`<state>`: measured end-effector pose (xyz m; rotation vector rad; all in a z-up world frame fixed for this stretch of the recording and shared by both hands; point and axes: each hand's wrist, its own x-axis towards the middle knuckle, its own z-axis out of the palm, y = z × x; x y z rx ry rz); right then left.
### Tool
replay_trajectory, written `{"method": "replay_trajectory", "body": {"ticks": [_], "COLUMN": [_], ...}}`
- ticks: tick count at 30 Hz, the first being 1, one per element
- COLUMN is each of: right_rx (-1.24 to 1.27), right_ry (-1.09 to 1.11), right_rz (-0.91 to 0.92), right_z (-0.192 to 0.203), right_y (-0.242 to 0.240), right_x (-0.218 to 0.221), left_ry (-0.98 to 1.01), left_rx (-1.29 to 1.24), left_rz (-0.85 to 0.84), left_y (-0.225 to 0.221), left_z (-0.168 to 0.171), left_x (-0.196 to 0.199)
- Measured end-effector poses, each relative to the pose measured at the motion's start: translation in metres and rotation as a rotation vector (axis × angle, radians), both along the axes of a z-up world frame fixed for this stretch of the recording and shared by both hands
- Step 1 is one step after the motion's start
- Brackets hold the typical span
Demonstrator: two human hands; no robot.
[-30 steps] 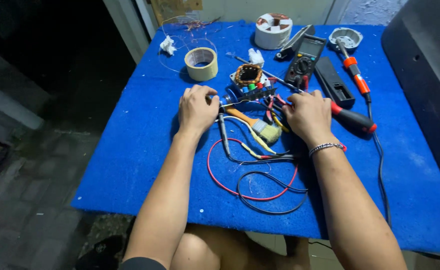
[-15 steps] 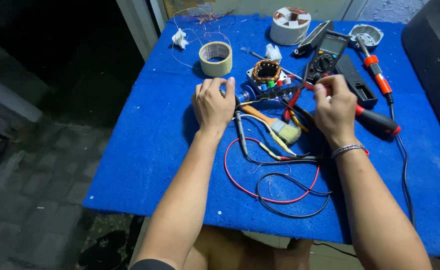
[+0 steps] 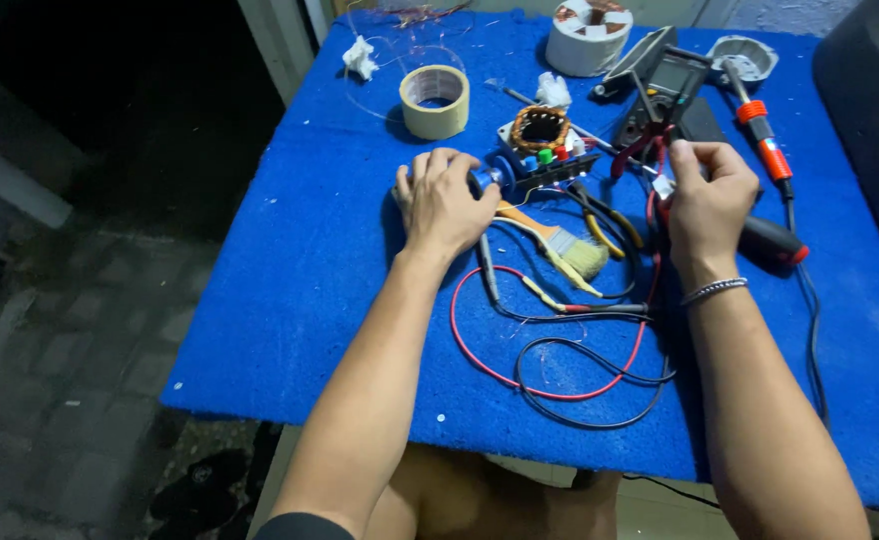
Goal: Soldering wires onto an electronic component on a repair bench.
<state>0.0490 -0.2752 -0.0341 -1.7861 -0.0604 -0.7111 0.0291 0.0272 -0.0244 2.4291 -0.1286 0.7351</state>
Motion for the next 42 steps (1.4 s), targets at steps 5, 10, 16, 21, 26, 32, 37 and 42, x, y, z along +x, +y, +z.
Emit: {"method": "replay_trajectory", "body": {"ticks": [5,10,16,21,26,32,37,42], "right_rx": [0.09,0.399,0.688,-0.018,-0.647,-0.822,-0.442,-0.244], "right_ry": [-0.043,-0.03,0.159,0.005,-0.015,-0.212,-0.201,-0.051], "right_rz": [-0.056,0.146,0.474,0.099,-0.111,-0.073,0.327,0.421], "right_z": [-0.003,0.012,0.03,0.021,0.03,0.047,0.058,0.044], "right_y": [-0.005,-0.002,0.006,0.017,0.048,0.068,0.086,0.088], "right_x": [0.005,-0.002,-0.015,-0.022,-0.037,-0.059,-0.078,-0.072], "left_ry": [0.055,0.057,-0.122,-0.304,-0.217,-0.117,-0.254,-0.302], "left_rx": [0.044,0.068,-0.068,-0.565,-0.849,-0.898,-0.657,-0.573], "left_rz": [-0.02,-0.021,-0.027,-0.124,-0.324,-0.474,-0.447,-0.451], "left_y": [-0.001,-0.001,-0.001,-0.004,-0.015,-0.037,-0.045,-0.046], "left_z": [0.006,0.001,0.012,0.023,0.018,0.014,0.018,0.022], "left_x": [-0.003,0.001,-0.002,-0.008,-0.007,-0.019,-0.03,-0.035]}}
